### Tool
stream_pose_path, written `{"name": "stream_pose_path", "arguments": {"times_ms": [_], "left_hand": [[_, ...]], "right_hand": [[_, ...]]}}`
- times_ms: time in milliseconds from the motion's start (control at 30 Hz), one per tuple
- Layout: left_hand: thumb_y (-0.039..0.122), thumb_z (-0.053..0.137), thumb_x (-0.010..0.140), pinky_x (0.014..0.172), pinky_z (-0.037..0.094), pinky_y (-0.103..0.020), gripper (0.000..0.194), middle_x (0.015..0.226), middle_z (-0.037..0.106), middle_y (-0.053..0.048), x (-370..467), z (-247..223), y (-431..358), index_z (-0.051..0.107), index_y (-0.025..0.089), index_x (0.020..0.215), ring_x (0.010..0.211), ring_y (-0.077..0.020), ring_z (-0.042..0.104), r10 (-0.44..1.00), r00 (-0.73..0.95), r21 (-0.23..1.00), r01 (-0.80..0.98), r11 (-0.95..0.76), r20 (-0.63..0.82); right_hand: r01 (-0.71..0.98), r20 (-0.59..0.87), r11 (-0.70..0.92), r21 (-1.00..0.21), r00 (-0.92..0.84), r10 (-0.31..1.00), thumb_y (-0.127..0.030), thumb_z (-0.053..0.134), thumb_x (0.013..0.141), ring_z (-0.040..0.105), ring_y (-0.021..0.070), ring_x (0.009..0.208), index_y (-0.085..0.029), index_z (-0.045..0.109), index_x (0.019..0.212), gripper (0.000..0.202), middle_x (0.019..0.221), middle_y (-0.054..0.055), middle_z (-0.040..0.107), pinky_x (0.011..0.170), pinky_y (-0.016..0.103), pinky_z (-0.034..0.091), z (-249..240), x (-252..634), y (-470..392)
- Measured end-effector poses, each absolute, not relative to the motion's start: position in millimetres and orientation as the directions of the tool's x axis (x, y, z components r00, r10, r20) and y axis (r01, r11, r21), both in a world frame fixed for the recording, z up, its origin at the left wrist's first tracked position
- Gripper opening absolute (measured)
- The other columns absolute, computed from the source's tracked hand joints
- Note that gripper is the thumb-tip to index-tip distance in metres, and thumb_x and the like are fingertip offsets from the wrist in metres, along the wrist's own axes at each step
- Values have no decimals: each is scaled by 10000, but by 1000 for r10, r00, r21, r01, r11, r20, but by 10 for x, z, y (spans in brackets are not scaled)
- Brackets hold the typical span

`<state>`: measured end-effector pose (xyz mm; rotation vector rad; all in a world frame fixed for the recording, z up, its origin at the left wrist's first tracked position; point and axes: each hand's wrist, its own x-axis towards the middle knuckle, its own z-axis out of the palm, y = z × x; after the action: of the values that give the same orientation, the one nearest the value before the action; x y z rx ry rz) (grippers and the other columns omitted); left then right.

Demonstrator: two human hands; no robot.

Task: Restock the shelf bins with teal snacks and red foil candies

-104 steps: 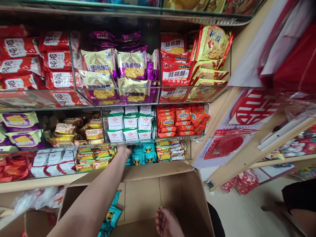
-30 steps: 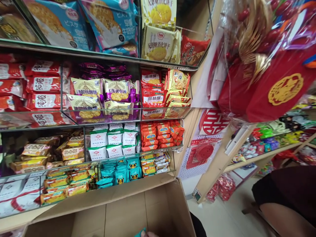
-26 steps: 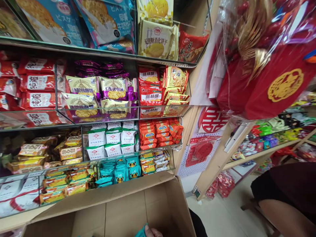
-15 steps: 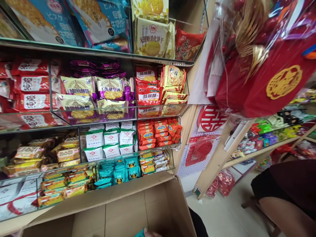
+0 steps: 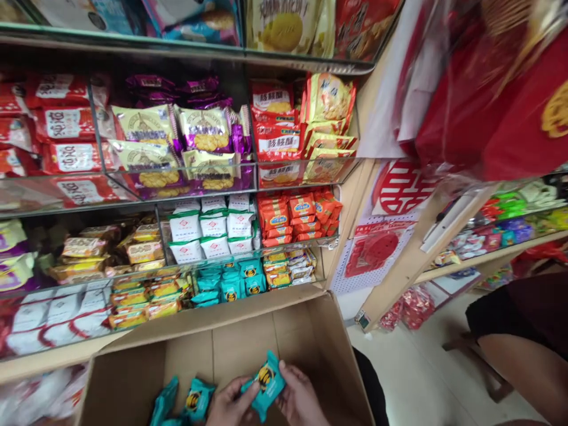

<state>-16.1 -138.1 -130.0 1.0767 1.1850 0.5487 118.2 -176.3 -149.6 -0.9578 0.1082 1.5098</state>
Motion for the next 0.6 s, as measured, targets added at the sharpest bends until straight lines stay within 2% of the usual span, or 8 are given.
{"name": "stream_pose_path", "arguments": {"times_ms": [133, 333, 400, 500, 600], "left_hand": [[475, 674, 571, 508, 423, -195, 397, 620, 608, -19, -78, -1163, -1412, 654, 130, 767, 508, -79, 507, 791, 285, 827, 13, 562, -542], [410, 690, 589, 496, 418, -186, 335, 620, 601, -25, -28, -990, -1404, 644, 116, 741, 503, -70, 494, 780, 294, 781, -145, 608, -553], [428, 669, 610, 493, 411, -190, 347, 634, 593, -25, -58, -962, -1402, 637, 113, 752, 502, -67, 481, 790, 289, 795, -133, 592, -540], [446, 630, 648, 519, 408, -199, 423, 727, 591, -24, -144, -911, -1407, 603, 149, 947, 575, -88, 505, 822, 300, 856, -29, 516, -485], [393, 668, 622, 644, 420, -219, 477, 818, 591, -25, -235, -829, -1423, 569, 175, 1034, 746, -131, 534, 817, 436, 924, 112, 365, -376]], "right_hand": [[-908, -631, -192, -372, 96, 770, -306, 767, 525, 566, 92, 524, -157, 591, 673, 273, 602, -13, 651, 489, 185, 410, -1286, 1274, -1836], [-912, -637, -224, -343, 51, 769, -261, 738, 585, 565, 85, 552, -163, 606, 696, 198, 634, -11, 650, 509, 184, 430, -1238, 1296, -1798], [-908, -628, -227, -351, 49, 777, -259, 726, 605, 569, 87, 570, -163, 606, 707, 185, 656, -4, 653, 520, 188, 436, -1233, 1281, -1809], [-898, -618, -241, -367, 42, 785, -260, 719, 618, 572, 88, 585, -166, 601, 712, 178, 668, -4, 655, 525, 188, 434, -1226, 1238, -1858], [-865, -592, -283, -415, 21, 806, -260, 720, 618, 557, 84, 553, -159, 591, 666, 171, 622, -12, 641, 517, 191, 425, -1190, 1165, -1924]]}}
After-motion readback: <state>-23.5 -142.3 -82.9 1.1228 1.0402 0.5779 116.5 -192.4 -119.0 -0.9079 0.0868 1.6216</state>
